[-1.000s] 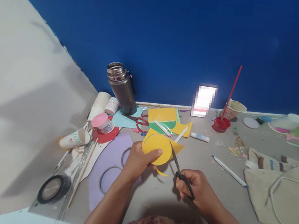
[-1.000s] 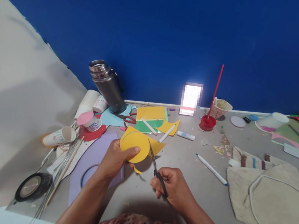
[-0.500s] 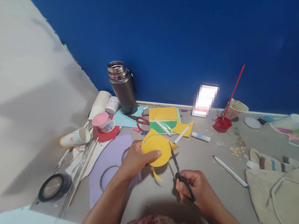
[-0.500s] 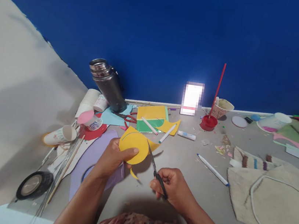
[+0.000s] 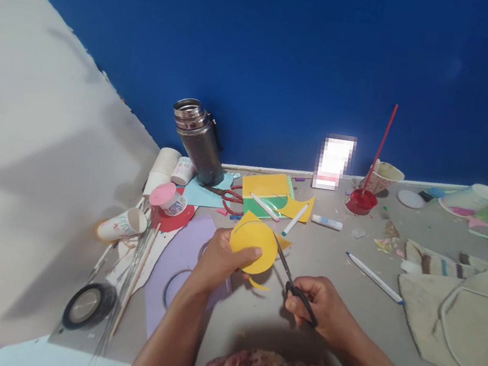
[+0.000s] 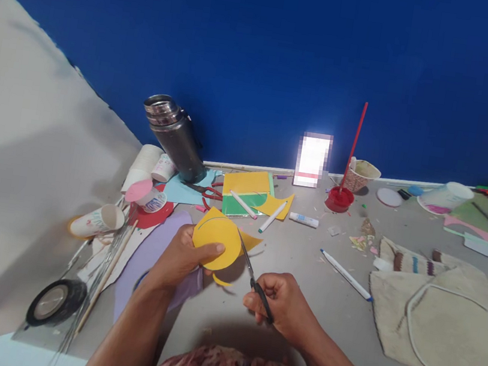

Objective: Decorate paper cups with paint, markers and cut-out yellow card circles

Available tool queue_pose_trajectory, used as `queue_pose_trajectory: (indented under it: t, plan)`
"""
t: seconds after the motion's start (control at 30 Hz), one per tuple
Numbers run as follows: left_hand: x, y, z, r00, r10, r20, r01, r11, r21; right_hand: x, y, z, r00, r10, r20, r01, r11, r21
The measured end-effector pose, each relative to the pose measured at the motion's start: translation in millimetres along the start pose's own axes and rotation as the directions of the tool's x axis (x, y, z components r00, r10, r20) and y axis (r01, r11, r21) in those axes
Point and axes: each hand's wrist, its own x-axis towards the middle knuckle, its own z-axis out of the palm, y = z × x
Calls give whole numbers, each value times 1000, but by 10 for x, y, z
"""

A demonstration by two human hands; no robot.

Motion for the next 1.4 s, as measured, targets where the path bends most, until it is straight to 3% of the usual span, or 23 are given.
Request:
queue_pose_trajectory:
  t: [1.1, 1.4]
  plan:
    - [-34, -29, -123, 994, -24, 111, 16, 997, 75, -15, 33, 2, 997, -32, 77, 27, 998, 64]
    - [-13, -77, -149, 997, -14, 77, 6, 995, 101, -17, 32, 1, 996, -32, 82, 27, 998, 61]
